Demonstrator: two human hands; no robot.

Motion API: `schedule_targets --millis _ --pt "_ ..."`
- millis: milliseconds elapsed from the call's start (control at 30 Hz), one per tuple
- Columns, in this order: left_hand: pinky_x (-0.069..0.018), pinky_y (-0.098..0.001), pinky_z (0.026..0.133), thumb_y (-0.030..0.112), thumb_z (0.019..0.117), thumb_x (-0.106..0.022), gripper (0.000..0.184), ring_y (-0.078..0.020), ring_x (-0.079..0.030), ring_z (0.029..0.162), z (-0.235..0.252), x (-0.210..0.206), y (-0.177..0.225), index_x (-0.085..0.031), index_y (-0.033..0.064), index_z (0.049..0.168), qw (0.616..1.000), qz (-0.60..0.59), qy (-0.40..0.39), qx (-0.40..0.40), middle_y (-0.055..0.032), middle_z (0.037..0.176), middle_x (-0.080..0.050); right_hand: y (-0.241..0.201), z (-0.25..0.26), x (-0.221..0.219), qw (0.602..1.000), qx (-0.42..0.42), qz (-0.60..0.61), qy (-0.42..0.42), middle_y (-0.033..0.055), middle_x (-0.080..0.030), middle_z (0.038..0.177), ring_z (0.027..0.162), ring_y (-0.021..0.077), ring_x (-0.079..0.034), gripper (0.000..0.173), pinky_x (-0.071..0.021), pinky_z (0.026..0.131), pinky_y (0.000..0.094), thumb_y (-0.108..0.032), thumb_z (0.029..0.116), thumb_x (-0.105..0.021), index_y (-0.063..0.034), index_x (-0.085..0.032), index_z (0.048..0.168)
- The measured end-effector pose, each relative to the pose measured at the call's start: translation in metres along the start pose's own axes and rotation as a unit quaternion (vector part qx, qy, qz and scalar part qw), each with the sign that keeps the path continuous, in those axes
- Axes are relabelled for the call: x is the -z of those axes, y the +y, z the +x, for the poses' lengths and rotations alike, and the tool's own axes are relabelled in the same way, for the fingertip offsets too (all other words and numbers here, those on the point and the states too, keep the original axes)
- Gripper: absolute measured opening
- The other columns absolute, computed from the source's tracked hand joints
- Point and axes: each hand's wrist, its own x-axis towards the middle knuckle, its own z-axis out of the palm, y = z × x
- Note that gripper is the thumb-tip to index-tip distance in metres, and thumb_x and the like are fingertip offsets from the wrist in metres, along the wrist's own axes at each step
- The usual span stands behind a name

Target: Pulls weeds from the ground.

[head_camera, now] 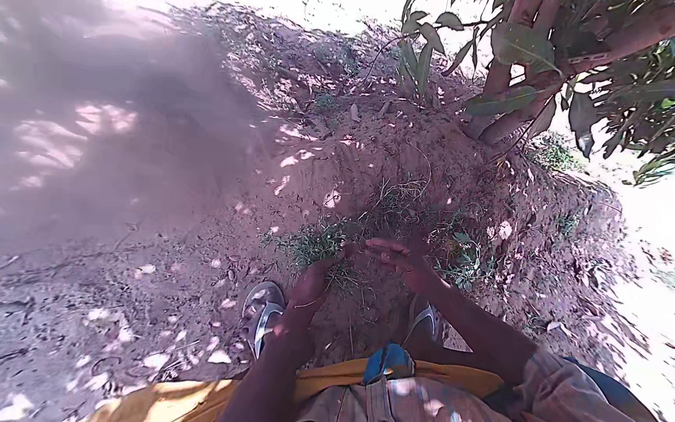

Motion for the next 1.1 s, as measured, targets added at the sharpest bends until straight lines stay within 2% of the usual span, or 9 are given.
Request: schedule_targets --millis 167,333,400,500,633,800,933,1033,1100 --pt "-0.0549 -0.0304 0.09 0.003 0.1058 -0.029 0.038 -0.017 -0.069 0.103 0.004 0.004 -0.001 -0.058 -0.0036 0.129 0.999 -0.031 -0.028 -0.017 -0.0106 0.12 -0.071 0.007 0.0 -0.002 1.0 -0.017 -0.006 -0.018 0.0163 -0.058 0.141 0.117 0.0179 -0.066 0.037 -0.0559 0.098 0.0324 0.0 0.1006 -0.045 0.0107 -0.054 0.135" --pt "-0.056 -0.033 0.092 0.003 0.1061 -0.031 0.035 -0.0192 -0.071 0.106 0.005 0.005 -0.002 -0.06 -0.0049 0.123 0.999 -0.021 -0.041 -0.023 -0.0116 0.114 -0.074 0.001 0.002 0.004 0.998 -0.016 -0.057 -0.001 0.0148 -0.059 0.14 0.104 0.0136 -0.069 0.038 -0.0578 0.086 0.0286 -0.003 0.1031 -0.044 0.0076 -0.052 0.139" --pt "-0.0552 -0.0314 0.092 0.002 0.1051 -0.035 0.032 -0.0164 -0.07 0.106 0.005 0.007 -0.004 -0.061 -0.0038 0.123 0.999 0.021 -0.033 -0.015 -0.0097 0.115 -0.073 -0.002 0.003 0.007 0.999 -0.007 -0.053 0.01 0.0141 -0.063 0.133 0.099 0.0134 -0.069 0.036 -0.0576 0.084 0.0285 -0.003 0.1028 -0.043 0.0079 -0.054 0.136" --pt "-0.0517 -0.0264 0.084 0.003 0.103 -0.047 0.017 -0.0073 -0.063 0.093 -0.009 -0.003 0.005 -0.061 -0.0011 0.112 0.989 0.137 0.032 0.038 -0.004 0.102 -0.067 -0.012 0.004 0.007 0.999 -0.002 -0.024 0.047 0.0133 -0.068 0.126 0.094 0.0138 -0.071 0.034 -0.0584 0.082 0.0286 0.0 0.1032 -0.042 0.0081 -0.056 0.133" --pt "-0.0489 -0.0252 0.084 0.005 0.1035 -0.05 0.016 -0.0053 -0.059 0.089 -0.02 -0.009 0.015 -0.063 -0.0026 0.109 0.965 0.25 -0.005 0.081 -0.0034 0.098 -0.064 -0.017 0.006 0.009 0.996 0.01 0.012 0.088 0.0114 -0.07 0.122 0.091 0.0143 -0.071 0.033 -0.0589 0.08 0.029 0.002 0.1037 -0.04 0.0043 -0.06 0.129" --pt "-0.052 -0.0231 0.081 0.001 0.1007 -0.052 0.013 -0.0031 -0.063 0.088 -0.019 -0.004 0.011 -0.064 0.0022 0.104 0.971 0.228 -0.035 0.066 0.0013 0.094 -0.068 -0.011 0.006 0.01 0.993 0.0 -0.072 0.095 0.0128 -0.064 0.133 0.104 0.0106 -0.066 0.034 -0.0541 0.087 0.0257 -0.001 0.1045 -0.046 0.0057 -0.057 0.136" --pt "-0.0558 -0.023 0.08 -0.007 0.0947 -0.052 0.019 -0.0063 -0.069 0.079 -0.016 -0.003 0.006 -0.066 0.0056 0.092 0.989 0.141 -0.047 0.025 0.0026 0.081 -0.072 -0.004 0.005 0.01 0.988 -0.04 -0.149 0.031 0.0197 -0.053 0.147 0.123 0.0165 -0.06 0.053 -0.0489 0.1 0.0292 -0.004 0.1021 -0.05 0.0041 -0.037 0.153" --pt "-0.0567 -0.0232 0.078 -0.006 0.094 -0.05 0.018 -0.0062 -0.068 0.077 -0.009 0.001 0.001 -0.064 0.0066 0.095 0.993 0.108 -0.039 -0.018 0.0044 0.08 -0.071 0.005 0.007 0.009 0.98 -0.072 -0.186 -0.025 0.0222 -0.047 0.152 0.13 0.0197 -0.056 0.068 -0.0452 0.106 0.0309 -0.002 0.1002 -0.05 -0.0001 -0.019 0.161" --pt "-0.0559 -0.0222 0.075 -0.004 0.0971 -0.053 0.012 -0.0054 -0.067 0.077 -0.007 0.001 0.004 -0.063 0.003 0.1 0.988 0.144 0.034 -0.036 0.0023 0.083 -0.07 0.012 0.009 0.013 0.968 -0.092 -0.232 -0.009 0.0224 -0.05 0.15 0.129 0.0223 -0.057 0.07 -0.0457 0.106 0.0345 -0.001 0.1004 -0.049 -0.0024 -0.015 0.162"
